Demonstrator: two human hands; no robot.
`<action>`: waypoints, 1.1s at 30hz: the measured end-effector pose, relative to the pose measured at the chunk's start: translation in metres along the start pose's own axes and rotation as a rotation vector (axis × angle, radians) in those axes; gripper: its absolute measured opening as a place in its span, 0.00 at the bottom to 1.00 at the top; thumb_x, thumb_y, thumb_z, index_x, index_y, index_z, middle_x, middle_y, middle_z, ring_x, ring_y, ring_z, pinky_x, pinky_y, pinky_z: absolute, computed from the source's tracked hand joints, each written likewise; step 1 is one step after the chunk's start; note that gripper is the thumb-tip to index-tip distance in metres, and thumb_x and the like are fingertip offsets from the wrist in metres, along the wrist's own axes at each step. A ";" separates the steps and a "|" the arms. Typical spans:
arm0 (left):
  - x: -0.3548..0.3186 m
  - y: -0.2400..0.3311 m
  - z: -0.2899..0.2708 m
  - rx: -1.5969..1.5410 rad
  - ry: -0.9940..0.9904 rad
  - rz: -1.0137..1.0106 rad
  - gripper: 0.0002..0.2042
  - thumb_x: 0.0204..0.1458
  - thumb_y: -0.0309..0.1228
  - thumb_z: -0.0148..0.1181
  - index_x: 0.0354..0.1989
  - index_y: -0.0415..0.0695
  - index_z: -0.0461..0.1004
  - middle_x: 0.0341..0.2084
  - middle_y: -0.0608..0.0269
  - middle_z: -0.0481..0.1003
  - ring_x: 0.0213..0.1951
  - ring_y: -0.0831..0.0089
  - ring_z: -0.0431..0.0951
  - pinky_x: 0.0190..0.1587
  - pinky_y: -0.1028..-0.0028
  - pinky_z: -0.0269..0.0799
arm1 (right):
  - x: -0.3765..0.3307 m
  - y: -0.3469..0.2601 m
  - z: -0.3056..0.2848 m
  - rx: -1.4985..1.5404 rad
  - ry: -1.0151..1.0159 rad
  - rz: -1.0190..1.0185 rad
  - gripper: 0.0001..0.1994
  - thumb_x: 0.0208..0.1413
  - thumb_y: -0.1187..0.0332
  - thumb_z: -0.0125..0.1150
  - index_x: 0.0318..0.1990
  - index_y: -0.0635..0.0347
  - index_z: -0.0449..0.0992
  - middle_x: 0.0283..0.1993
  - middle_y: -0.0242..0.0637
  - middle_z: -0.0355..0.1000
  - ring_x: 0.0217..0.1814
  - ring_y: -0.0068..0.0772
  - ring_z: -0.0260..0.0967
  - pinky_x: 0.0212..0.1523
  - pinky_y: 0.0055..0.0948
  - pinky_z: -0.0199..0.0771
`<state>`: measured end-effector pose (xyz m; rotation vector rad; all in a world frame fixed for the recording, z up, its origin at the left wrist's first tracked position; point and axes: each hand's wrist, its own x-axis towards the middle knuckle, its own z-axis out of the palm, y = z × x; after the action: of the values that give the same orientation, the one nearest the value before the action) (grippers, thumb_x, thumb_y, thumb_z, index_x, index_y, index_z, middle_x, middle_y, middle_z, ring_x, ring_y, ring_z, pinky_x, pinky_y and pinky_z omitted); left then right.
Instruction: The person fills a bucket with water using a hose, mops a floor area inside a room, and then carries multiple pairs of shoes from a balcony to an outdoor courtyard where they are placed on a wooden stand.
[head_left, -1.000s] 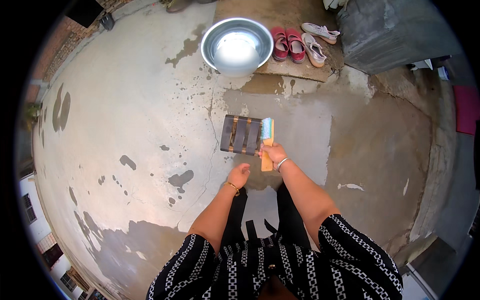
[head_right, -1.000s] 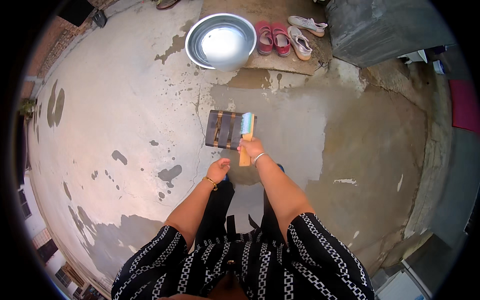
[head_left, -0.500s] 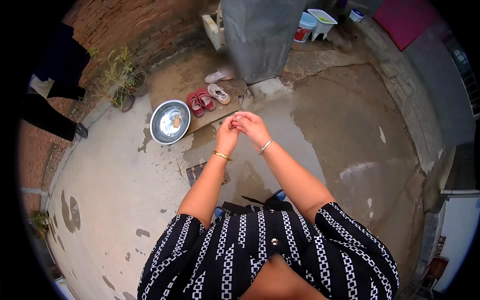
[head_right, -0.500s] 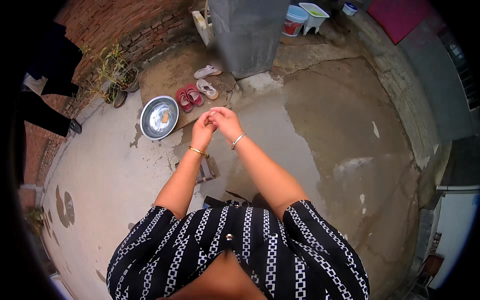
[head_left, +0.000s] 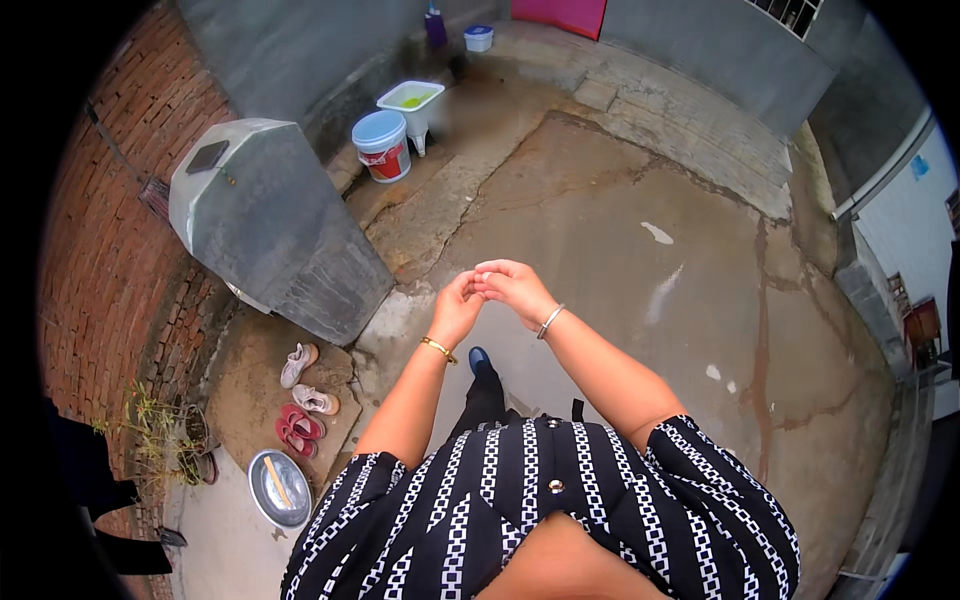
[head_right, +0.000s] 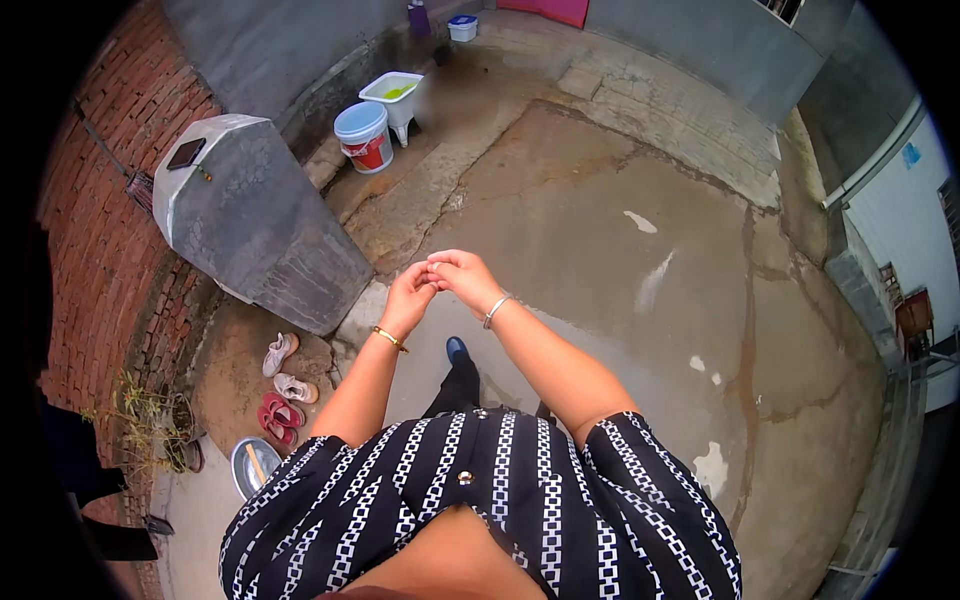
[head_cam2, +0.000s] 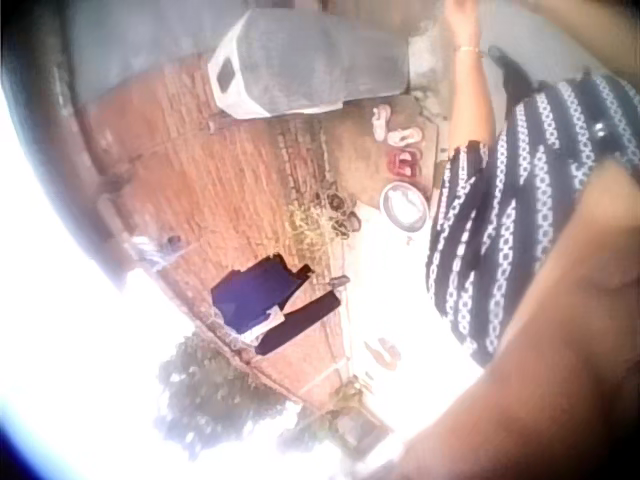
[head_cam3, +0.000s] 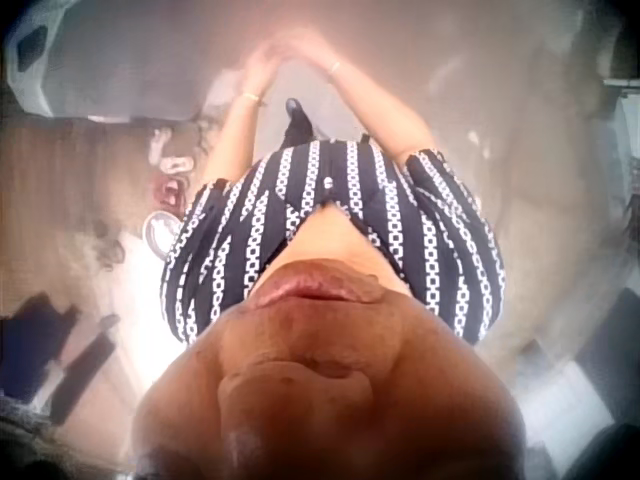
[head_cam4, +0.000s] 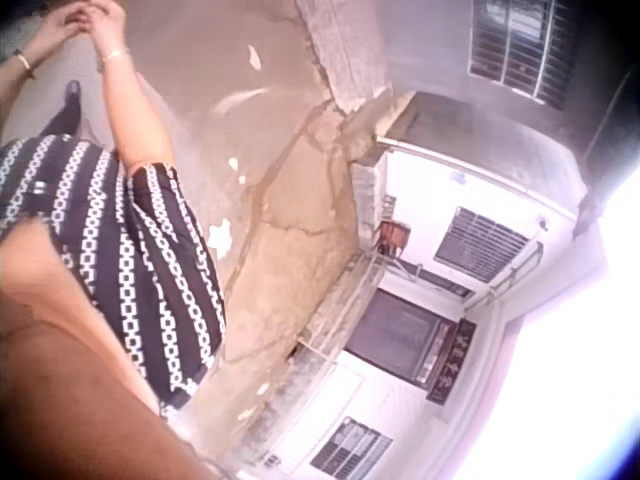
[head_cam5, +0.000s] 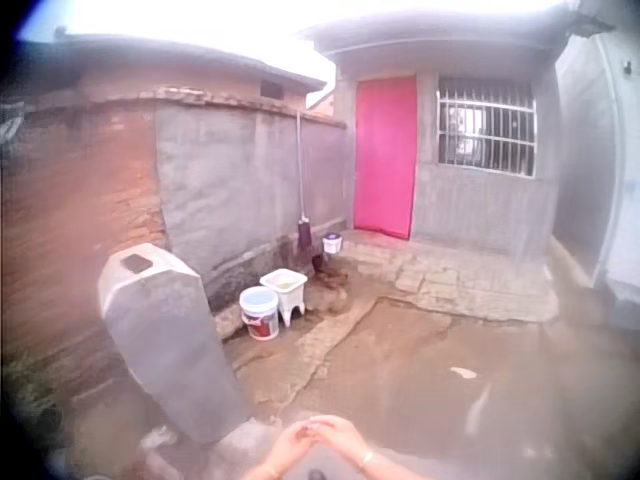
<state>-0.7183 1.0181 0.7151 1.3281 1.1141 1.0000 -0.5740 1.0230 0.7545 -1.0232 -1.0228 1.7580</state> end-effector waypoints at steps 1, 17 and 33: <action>0.040 -0.014 0.006 0.018 -0.047 0.022 0.15 0.47 0.15 0.46 0.45 0.37 0.66 0.34 0.64 0.72 0.38 0.78 0.73 0.42 0.79 0.70 | 0.025 -0.007 -0.023 -0.020 0.033 -0.012 0.13 0.53 0.71 0.51 0.46 0.68 0.68 0.43 0.40 0.70 0.44 0.27 0.68 0.45 0.23 0.69; 0.561 0.004 0.004 0.057 -0.366 0.037 0.14 0.48 0.22 0.51 0.46 0.37 0.66 0.36 0.57 0.74 0.39 0.73 0.75 0.41 0.75 0.70 | 0.438 -0.182 -0.242 0.079 0.247 -0.011 0.13 0.53 0.72 0.50 0.45 0.68 0.68 0.40 0.38 0.70 0.42 0.26 0.69 0.43 0.23 0.70; 1.067 -0.027 -0.120 0.230 -0.141 -0.040 0.14 0.49 0.20 0.49 0.45 0.35 0.67 0.34 0.61 0.74 0.36 0.77 0.74 0.41 0.77 0.70 | 0.967 -0.315 -0.376 -0.063 -0.101 0.147 0.14 0.53 0.70 0.53 0.46 0.65 0.68 0.42 0.36 0.70 0.43 0.24 0.69 0.45 0.22 0.70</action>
<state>-0.6167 2.0857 0.6571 1.5288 1.1679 0.7529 -0.4557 2.0994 0.6941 -1.0817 -1.0959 1.9240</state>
